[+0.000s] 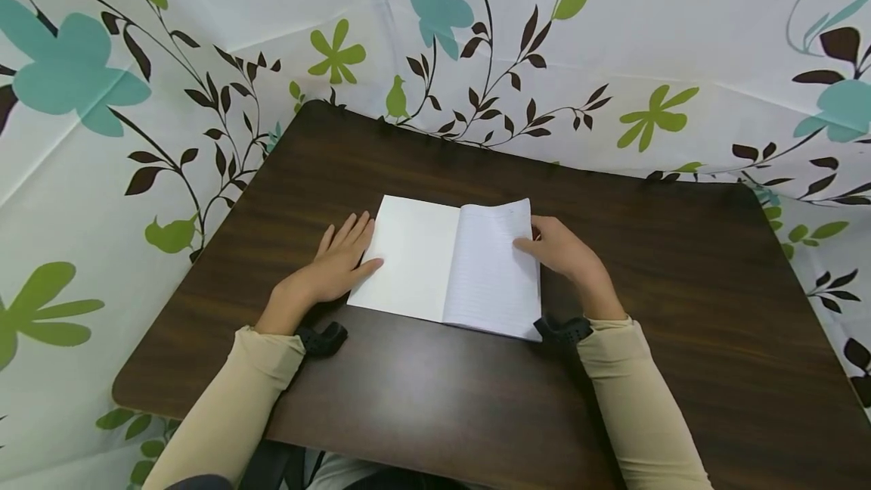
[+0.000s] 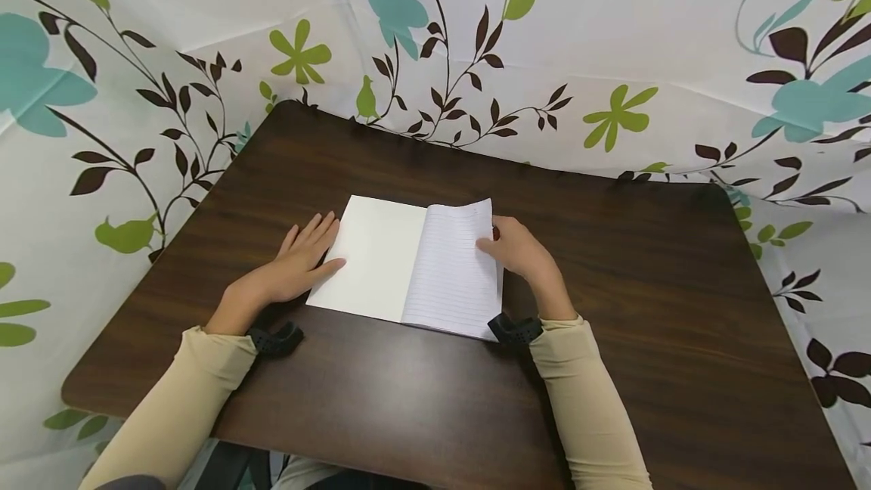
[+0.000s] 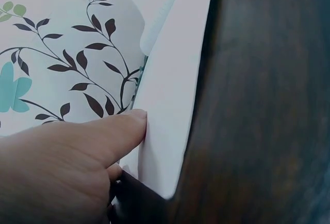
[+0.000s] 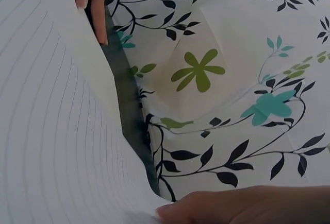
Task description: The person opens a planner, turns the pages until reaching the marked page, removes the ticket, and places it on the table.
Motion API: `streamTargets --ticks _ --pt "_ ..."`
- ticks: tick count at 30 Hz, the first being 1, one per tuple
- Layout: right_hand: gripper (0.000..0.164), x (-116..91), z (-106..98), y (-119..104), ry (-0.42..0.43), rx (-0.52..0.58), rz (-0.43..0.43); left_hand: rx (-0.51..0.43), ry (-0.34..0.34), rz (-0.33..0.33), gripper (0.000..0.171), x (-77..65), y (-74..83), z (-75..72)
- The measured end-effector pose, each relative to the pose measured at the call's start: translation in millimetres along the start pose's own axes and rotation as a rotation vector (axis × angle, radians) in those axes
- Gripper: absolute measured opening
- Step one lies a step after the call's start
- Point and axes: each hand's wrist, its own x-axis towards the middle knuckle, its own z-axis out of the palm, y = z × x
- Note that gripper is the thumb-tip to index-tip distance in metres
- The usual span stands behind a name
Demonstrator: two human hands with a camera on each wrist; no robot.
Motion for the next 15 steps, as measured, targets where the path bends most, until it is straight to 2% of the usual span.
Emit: streamTargets --ticks 8,11,15 --pt "0.07 -15.8 4.1 -28.7 0.009 0.08 -0.117 0.007 0.004 0.001 0.078 1.4 0.3 -0.4" --pt "0.079 -24.2 10.6 -42.1 0.003 0.065 -0.197 0.014 0.003 -0.003 0.078 1.7 0.0 -0.2" --pt "0.091 -36.5 18.8 -56.2 -0.017 -0.01 -0.247 0.019 0.001 -0.005 0.078 2.7 -1.3 1.0"
